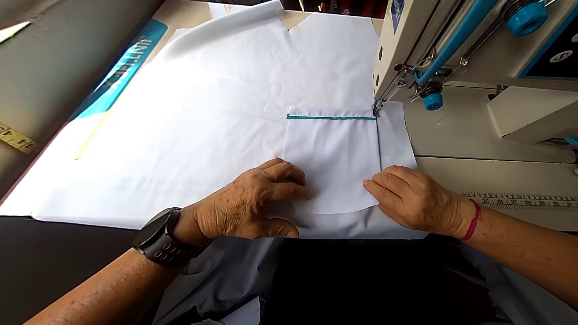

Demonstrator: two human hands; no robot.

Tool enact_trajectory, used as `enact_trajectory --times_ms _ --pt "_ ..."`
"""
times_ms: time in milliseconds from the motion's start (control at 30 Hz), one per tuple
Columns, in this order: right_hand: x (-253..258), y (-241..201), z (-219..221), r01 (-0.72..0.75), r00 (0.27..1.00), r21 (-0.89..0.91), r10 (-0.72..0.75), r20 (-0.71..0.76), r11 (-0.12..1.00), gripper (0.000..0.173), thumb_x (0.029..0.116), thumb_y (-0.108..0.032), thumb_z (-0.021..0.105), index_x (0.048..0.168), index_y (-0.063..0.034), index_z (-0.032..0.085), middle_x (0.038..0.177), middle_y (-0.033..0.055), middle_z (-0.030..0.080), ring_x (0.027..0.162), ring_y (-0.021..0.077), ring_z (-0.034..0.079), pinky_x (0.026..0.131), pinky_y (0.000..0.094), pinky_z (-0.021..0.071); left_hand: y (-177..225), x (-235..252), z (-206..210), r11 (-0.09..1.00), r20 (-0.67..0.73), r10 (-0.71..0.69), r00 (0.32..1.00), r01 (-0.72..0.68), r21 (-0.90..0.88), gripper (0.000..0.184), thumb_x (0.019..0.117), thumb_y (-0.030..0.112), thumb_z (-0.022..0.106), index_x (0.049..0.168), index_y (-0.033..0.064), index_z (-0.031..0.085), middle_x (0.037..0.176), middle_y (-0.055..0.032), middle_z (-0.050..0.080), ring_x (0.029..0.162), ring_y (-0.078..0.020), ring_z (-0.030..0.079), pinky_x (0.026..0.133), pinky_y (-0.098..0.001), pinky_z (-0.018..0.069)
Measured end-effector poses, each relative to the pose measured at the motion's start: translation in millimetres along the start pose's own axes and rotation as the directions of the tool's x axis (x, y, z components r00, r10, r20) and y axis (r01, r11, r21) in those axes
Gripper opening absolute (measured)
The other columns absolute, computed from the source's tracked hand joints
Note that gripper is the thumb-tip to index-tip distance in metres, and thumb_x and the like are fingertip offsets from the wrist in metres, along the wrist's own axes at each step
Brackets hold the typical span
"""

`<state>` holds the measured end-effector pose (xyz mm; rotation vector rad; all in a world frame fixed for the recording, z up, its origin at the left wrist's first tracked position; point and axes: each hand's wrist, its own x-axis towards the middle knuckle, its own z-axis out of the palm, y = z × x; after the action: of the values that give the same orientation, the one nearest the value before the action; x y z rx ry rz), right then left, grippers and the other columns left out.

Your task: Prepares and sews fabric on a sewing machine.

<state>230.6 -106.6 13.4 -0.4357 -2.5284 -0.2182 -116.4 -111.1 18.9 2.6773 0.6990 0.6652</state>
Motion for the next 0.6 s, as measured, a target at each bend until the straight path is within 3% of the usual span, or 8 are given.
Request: enact_trajectory --times_ms 133,233,300,400,500,600 --pt "-3 3 -2 -0.127 0.991 0.111 0.132 -0.033 0.986 0.022 0.0939 -0.005 0.056 0.101 -0.0011 0.076 0.088 0.011 0.074 0.085 0.0221 0.07 0.08 0.0288 0.0564 -1 0 1 1.0 -0.022 -0.016 1.0 0.016 -0.001 0.058 0.0809 0.064 0.067 0.108 0.0136 0.077 0.11 -0.0015 0.069 0.108 -0.0105 0.06 0.091 -0.0225 0.0494" --pt "4 13 -9 -0.339 0.937 0.322 0.347 0.033 0.884 0.021 0.0887 -0.007 0.063 0.102 -0.0011 0.078 0.083 0.0066 0.075 0.076 0.0097 0.069 0.072 0.0188 0.0539 -4 0 -2 0.995 -0.044 -0.093 0.995 0.091 -0.047 0.055 0.0836 0.052 0.07 0.116 0.0081 0.074 0.111 -0.0032 0.072 0.109 -0.0083 0.064 0.095 -0.0213 0.0508" --pt "10 19 -16 -0.5 0.861 0.452 0.479 0.17 0.738 0.021 0.0868 -0.008 0.068 0.105 -0.0019 0.076 0.078 0.002 0.072 0.068 0.0001 0.065 0.064 0.0121 0.0523 -5 4 -3 0.98 -0.116 -0.187 0.976 0.176 -0.097 0.036 0.0868 0.033 0.07 0.109 0.0043 0.074 0.099 -0.0006 0.074 0.095 0.001 0.066 0.087 -0.0142 0.0519" --pt "17 27 -20 -0.669 0.726 0.562 0.588 0.356 0.486 0.017 0.0868 -0.008 0.072 0.103 -0.0031 0.074 0.072 -0.0028 0.07 0.063 -0.0033 0.064 0.061 0.0116 0.0524 -7 13 -4 0.942 -0.198 -0.309 0.93 0.271 -0.196 0.017 0.0858 0.015 0.069 0.096 0.0024 0.075 0.078 0.0045 0.071 0.071 0.0097 0.062 0.068 -0.0069 0.0498" --pt "25 30 -23 -0.756 0.582 0.616 0.655 0.481 0.22 0.013 0.0854 0.003 0.073 0.097 -0.0021 0.069 0.072 -0.0001 0.072 0.064 0.003 0.069 0.064 0.0173 0.0584 -8 18 -6 0.905 -0.208 -0.397 0.894 0.344 -0.25 0.013 0.0887 0.013 0.068 0.093 0.003 0.075 0.074 0.007 0.071 0.066 0.0112 0.061 0.064 -0.006 0.0502" --pt "28 33 -21 -0.768 0.53 0.628 0.675 0.513 0.126 0.014 0.0847 0.007 0.073 0.089 -0.0035 0.065 0.069 0.0008 0.071 0.062 0.005 0.069 0.063 0.0186 0.0585 -8 21 -6 0.855 -0.21 -0.485 0.849 0.411 -0.316 0.009 0.0884 0.009 0.069 0.093 0.0052 0.076 0.075 0.0087 0.072 0.066 0.0105 0.062 0.063 -0.0067 0.0508"
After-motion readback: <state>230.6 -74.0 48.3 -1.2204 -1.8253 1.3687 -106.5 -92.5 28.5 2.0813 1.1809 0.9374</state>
